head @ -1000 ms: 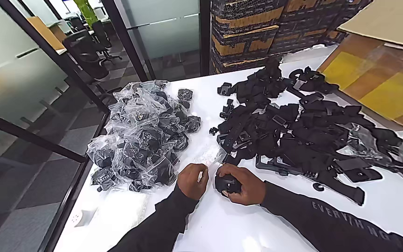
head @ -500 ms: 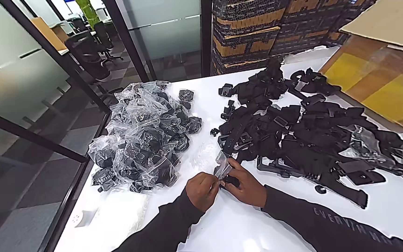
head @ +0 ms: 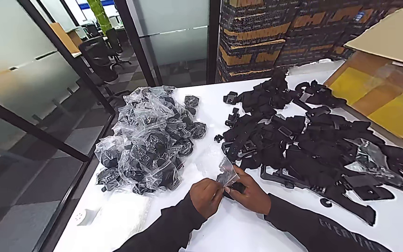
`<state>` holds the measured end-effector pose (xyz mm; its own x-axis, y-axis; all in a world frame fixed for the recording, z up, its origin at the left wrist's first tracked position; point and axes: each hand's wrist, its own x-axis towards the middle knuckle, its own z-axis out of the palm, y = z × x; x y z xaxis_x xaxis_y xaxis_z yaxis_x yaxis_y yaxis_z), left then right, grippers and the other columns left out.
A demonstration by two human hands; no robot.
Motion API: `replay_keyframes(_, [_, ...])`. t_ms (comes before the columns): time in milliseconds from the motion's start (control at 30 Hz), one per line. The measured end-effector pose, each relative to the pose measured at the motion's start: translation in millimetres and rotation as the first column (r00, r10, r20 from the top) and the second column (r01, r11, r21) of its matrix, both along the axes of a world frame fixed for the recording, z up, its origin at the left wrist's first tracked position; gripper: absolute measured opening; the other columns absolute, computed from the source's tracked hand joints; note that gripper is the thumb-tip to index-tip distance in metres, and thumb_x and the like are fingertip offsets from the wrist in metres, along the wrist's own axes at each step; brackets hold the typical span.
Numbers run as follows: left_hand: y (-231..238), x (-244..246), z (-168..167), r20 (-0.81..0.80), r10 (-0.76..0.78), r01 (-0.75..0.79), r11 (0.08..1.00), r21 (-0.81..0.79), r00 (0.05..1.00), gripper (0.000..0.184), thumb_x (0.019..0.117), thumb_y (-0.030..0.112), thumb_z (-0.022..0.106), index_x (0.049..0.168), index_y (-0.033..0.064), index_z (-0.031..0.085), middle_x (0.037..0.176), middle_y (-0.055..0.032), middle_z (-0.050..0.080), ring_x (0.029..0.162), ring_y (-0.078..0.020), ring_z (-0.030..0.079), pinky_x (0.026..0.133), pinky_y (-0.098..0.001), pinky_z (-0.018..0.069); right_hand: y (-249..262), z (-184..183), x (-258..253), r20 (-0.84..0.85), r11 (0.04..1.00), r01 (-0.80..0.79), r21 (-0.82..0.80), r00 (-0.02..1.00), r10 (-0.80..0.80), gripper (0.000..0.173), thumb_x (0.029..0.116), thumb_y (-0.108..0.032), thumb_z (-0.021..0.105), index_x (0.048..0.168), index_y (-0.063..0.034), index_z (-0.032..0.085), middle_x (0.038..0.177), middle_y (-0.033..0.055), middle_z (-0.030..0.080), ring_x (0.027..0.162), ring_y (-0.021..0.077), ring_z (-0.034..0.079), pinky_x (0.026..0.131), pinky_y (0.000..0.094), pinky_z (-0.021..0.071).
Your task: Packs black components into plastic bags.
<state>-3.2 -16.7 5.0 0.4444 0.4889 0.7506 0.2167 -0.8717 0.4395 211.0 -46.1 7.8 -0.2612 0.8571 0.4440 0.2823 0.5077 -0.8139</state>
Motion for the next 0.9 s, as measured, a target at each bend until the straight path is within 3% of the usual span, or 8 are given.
replay_keyframes(533, [2.9, 5.4, -3.9, 0.082, -0.052, 0.06, 0.994, -0.095, 0.995, 0.008, 0.0912, 0.008, 0.068, 0.092, 0.0011, 0.07, 0.082, -0.0078, 0.071, 0.072, -0.0114, 0.069, 0.07, -0.0258, 0.0613, 2.3, -0.1, -8.4, -0.107, 0.998, 0.067, 0.012, 0.992, -0.065, 0.015, 0.0819, -0.016, 0.078, 0.095, -0.0087, 0.076, 0.133, 0.0081, 0.063, 0.124, 0.0105, 0.059, 0.102, 0.0268, 0.0538])
replay_keyframes(767, [2.2, 5.3, -3.3, 0.069, -0.02, 0.027, 0.994, -0.107, 0.997, 0.009, 0.0898, 0.008, 0.067, 0.093, 0.0007, 0.07, 0.082, -0.0078, 0.072, 0.072, -0.0111, 0.07, 0.069, -0.0261, 0.0613, 2.8, 2.4, -9.3, -0.041, 0.993, 0.11, 0.031, 0.993, -0.109, 0.013, 0.0808, -0.018, 0.077, 0.089, -0.0079, 0.075, 0.127, 0.0091, 0.066, 0.119, 0.0071, 0.062, 0.098, 0.024, 0.0547])
replay_keyframes(900, [4.6, 3.0, 1.4, 0.108, 0.063, -0.052, 0.993, -0.107, 0.992, 0.005, 0.0856, 0.008, 0.065, 0.084, 0.0031, 0.067, 0.076, -0.0062, 0.068, 0.068, -0.012, 0.066, 0.064, -0.0266, 0.0592, 3.7, 2.4, -6.4, -0.031, 0.993, 0.115, 0.023, 0.993, -0.115, 0.013, 0.081, -0.015, 0.075, 0.09, -0.0055, 0.076, 0.125, 0.0101, 0.067, 0.118, 0.0093, 0.062, 0.098, 0.0252, 0.0548])
